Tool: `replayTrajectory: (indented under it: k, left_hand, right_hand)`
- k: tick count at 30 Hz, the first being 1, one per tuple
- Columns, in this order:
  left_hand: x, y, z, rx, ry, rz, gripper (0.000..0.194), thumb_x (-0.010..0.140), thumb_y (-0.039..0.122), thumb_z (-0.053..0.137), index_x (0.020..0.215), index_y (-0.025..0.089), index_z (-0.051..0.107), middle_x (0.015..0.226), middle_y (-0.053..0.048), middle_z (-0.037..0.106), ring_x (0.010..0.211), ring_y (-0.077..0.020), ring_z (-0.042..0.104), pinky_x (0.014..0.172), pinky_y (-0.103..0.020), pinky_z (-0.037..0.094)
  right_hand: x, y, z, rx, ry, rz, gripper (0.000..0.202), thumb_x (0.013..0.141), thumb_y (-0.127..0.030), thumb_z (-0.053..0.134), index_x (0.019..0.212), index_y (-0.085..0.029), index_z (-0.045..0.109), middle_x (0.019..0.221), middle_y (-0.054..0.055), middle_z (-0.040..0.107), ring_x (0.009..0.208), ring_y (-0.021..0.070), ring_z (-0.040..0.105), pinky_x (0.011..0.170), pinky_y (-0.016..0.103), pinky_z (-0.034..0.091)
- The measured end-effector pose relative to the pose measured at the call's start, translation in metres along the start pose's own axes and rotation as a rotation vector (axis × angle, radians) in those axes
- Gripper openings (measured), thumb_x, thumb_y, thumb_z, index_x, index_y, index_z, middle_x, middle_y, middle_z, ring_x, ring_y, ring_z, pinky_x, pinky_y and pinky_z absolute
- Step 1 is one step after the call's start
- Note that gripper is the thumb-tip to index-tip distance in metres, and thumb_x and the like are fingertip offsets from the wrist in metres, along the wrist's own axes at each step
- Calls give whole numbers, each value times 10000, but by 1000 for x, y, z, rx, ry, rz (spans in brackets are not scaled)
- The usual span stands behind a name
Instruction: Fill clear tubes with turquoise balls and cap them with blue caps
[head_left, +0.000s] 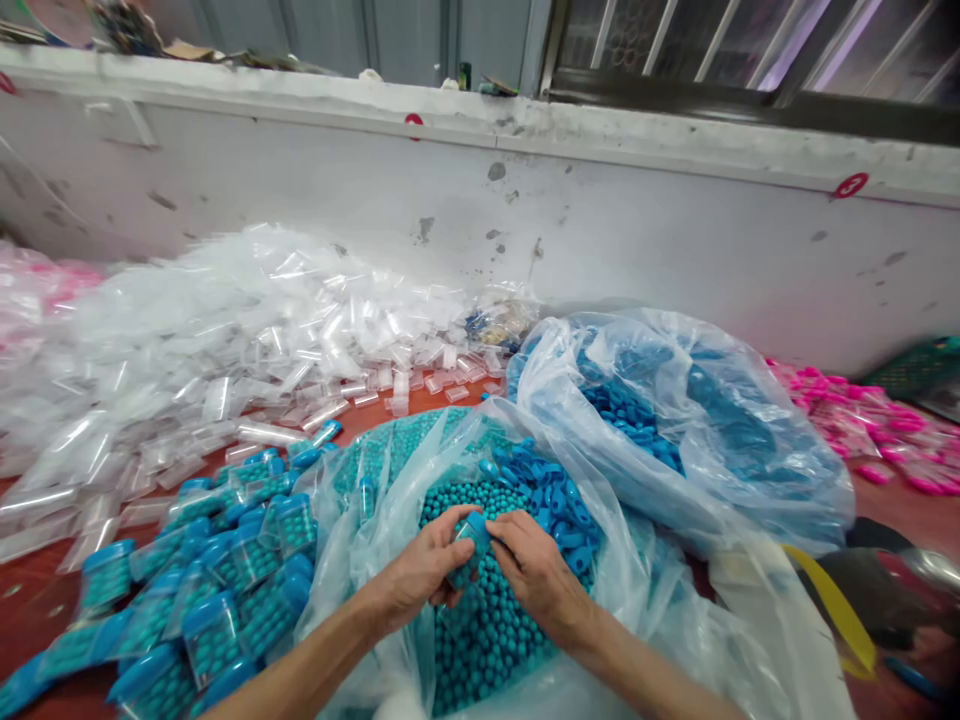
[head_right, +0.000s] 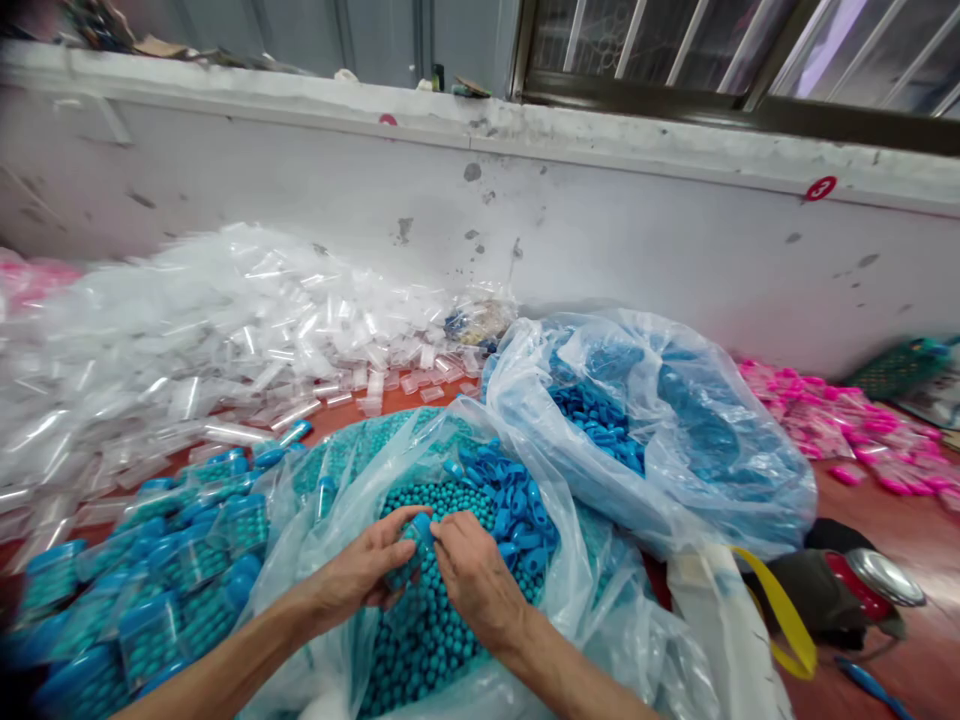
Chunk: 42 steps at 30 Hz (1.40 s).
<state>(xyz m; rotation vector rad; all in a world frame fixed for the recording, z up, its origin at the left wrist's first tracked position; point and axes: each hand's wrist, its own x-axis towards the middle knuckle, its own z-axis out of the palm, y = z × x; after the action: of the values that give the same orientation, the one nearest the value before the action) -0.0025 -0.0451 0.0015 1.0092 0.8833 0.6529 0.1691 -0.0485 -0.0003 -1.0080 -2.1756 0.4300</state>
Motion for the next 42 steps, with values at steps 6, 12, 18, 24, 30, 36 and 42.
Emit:
replayTrajectory:
  k: [6,12,18,24,30,36,42]
  left_hand:
    - [3,-6,3,79,48,42,466,740,402,544,1115,183,374,471,123,380,306,-36,312,304,-144,298]
    - [2,-3,13,-13,132,40,462,680,483,568,986,185,390,466,118,386,313,-36,315,291,-141,270]
    - [-2,7,8,87,94,44,460,740,468,506,1085,201,360,572,81,483,313,-42,414,300,-143,245]
    - [-4,11,14,158,81,15,392,750,389,505,1070,199,384,542,105,418,305,-30,365,312,-148,287]
    - [-2,7,16,102,192,81,488,748,471,466,1115,178,334,549,90,426,335,-54,368,326,-172,250]
    - [1,6,18,34,225,208,569,699,466,571,1139,155,390,578,74,404,478,-62,348,457,-192,261]
    - [3,-3,23,64,313,188,330,713,375,558,965,172,492,578,64,426,508,-77,362,500,-200,283]
  right_hand:
    - [-4,-1,3,-31,-45,-67,199,864,-80,367,878,-168,545,846,80,569,834,182,519,715,318,473]
    - [-4,1,1,177,28,25,209,843,-94,410,947,-183,568,849,60,574,822,155,543,724,291,473]
    - [9,5,-8,536,-26,684,191,729,-272,574,885,-172,528,672,-18,558,572,135,557,484,245,471]
    - [24,6,-9,586,54,762,199,716,-328,572,826,-163,548,620,-38,546,400,80,459,359,203,384]
    - [15,-11,-9,340,-150,345,536,683,-286,653,1183,-188,487,1133,80,562,1041,234,512,900,392,409]
    - [6,-22,12,126,-119,245,859,608,-285,709,1317,-116,254,1203,187,451,1072,290,485,842,428,454]
    - [-1,-23,31,-96,36,185,695,634,-253,611,1241,-93,312,1062,205,506,956,325,543,722,447,495]
